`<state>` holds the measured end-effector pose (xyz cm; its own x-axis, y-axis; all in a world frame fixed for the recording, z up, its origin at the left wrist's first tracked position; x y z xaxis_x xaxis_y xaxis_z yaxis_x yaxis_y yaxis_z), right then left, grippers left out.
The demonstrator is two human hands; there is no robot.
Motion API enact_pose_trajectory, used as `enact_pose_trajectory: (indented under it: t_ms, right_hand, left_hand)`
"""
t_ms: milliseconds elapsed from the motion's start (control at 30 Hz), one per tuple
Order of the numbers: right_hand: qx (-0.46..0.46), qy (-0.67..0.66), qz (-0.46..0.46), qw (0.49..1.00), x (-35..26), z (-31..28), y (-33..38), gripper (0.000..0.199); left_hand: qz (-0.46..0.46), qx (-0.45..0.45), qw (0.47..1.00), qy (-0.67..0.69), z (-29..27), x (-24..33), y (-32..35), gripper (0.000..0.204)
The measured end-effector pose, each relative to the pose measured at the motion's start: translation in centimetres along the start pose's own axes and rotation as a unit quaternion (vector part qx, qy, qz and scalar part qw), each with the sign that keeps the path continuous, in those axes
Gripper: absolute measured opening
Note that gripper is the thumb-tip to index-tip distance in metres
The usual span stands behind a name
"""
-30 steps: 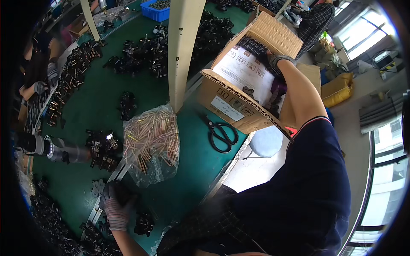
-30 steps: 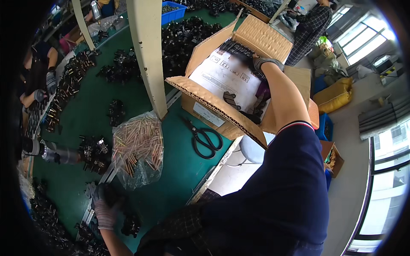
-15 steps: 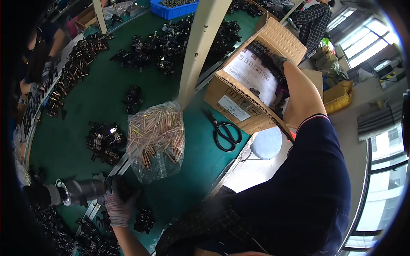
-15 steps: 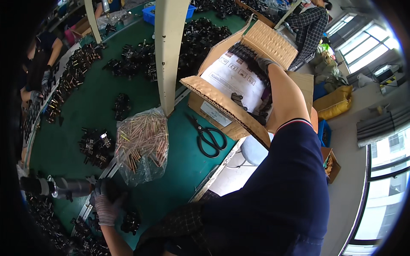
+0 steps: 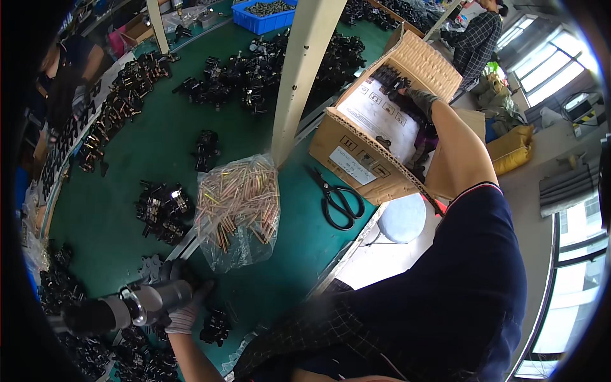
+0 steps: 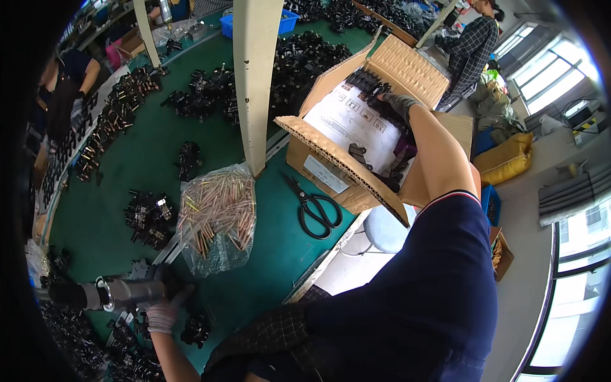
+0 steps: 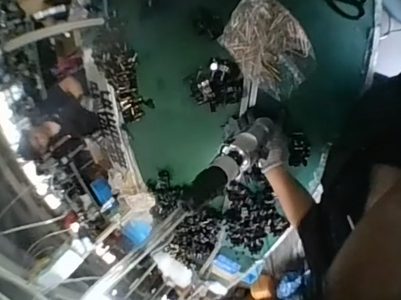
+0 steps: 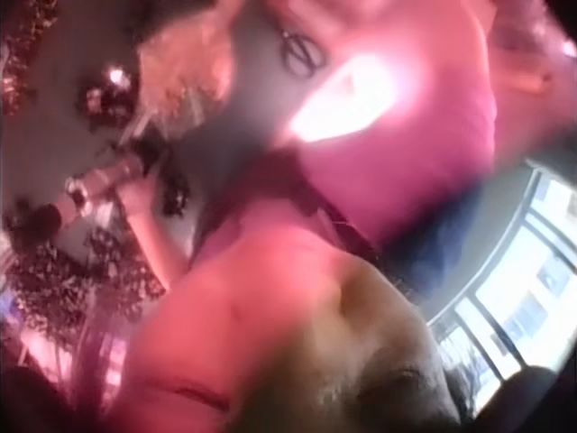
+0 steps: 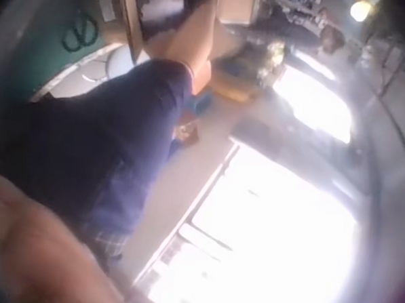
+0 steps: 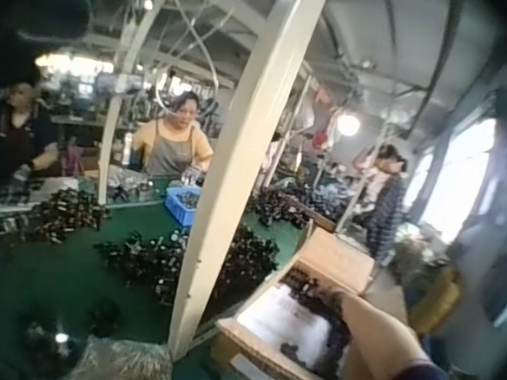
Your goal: Assembling mechanical components using an electric screwdriver and pins at a factory workstation.
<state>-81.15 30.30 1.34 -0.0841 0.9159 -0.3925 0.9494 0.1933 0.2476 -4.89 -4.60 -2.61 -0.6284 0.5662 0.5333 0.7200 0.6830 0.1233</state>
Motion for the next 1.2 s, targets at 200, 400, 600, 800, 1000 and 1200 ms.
enact_pose_trajectory:
  t_ms: [200,400,600,800,1000,1200]
  right_hand:
    - [0.047,0.009,0.003,0.999,-3.6,0.2,4.6,0.097]
    - [0.1,0.079,-0.029,0.991,-4.8,-1.2,7.0,0.089]
    - [0.104,0.113,0.0,0.988,0.3,-0.6,-2.7,0.086]
    - [0.096,0.049,0.036,0.994,-4.1,-0.3,6.7,0.084]
    - [0.153,0.045,0.012,0.987,-2.7,-1.1,4.9,0.078]
    - [0.007,0.052,-0.058,0.997,-6.7,0.6,12.2,0.055]
  left_hand:
    - [-0.118,-0.063,0.99,0.041,-1.1,1.6,0.4,0.075]
    - [-0.007,0.049,0.996,-0.071,-1.4,2.0,0.3,0.08]
    - [-0.023,0.022,0.999,-0.029,-0.6,2.1,-0.4,0.082]
    - [0.026,0.055,0.992,-0.11,-0.5,0.2,0.5,0.083]
    - [0.029,0.043,0.993,-0.111,0.0,0.5,-0.1,0.083]
    - [0.035,0.067,0.989,-0.126,-0.3,0.6,0.2,0.081]
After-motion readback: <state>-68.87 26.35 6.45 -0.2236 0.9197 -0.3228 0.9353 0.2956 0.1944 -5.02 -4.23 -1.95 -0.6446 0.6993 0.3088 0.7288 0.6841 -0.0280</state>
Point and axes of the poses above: each hand's wrist, its own y-axis away from the middle knuckle, its own z-axis out of the palm, x = y × z, the point moved 7 cm from there along -y, towards the middle knuckle, and after that the axes turned 3 degrees about x, right-handed, at the moved point
